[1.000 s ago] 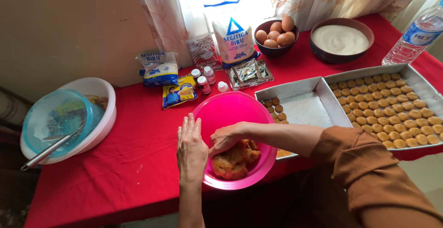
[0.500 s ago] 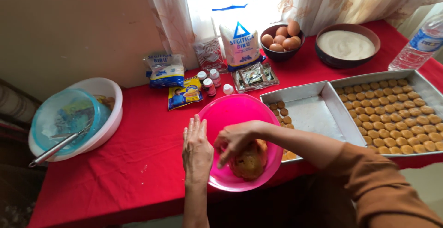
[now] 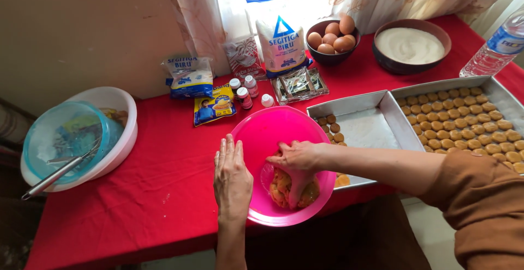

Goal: Mixing dough in a bowl and rolling it into small balls to place on a baking tray

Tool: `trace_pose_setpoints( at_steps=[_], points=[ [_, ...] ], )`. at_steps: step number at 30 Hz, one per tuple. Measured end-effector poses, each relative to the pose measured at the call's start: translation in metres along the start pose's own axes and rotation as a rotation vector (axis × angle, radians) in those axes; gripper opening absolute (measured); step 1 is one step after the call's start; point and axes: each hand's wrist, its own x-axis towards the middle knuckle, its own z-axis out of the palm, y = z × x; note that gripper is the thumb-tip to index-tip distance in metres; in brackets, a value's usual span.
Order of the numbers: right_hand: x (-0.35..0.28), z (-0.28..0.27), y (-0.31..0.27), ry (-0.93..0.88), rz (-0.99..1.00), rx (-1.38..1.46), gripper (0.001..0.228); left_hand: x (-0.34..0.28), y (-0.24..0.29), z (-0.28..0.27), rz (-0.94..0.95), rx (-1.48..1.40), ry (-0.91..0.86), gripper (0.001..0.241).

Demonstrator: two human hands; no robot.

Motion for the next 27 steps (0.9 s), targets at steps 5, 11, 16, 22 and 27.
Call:
trace_pose_setpoints(
  at_steps=[5,11,16,22,27],
  points=[
    [0.022,0.016,-0.004,0.222,-0.143,-0.002,0.120,0.001,0.001,0.000,0.006,0.006,0.047,0.057],
    [0.051,0.017,0.018,0.371,-0.172,0.168,0.045,0.001,0.004,-0.004,-0.019,0.014,0.089,0.048],
    [0.072,0.010,0.022,0.426,-0.022,0.356,0.046,0.003,0.006,-0.009,-0.006,0.014,0.090,0.047],
    [0.046,0.007,0.014,0.375,0.001,0.461,0.056,0.004,0.007,-0.013,-0.009,0.016,0.057,0.049],
    [0.010,-0.007,0.006,0.263,-0.091,0.443,0.076,0.004,0.007,-0.010,0.002,0.023,0.092,0.048]
  ],
)
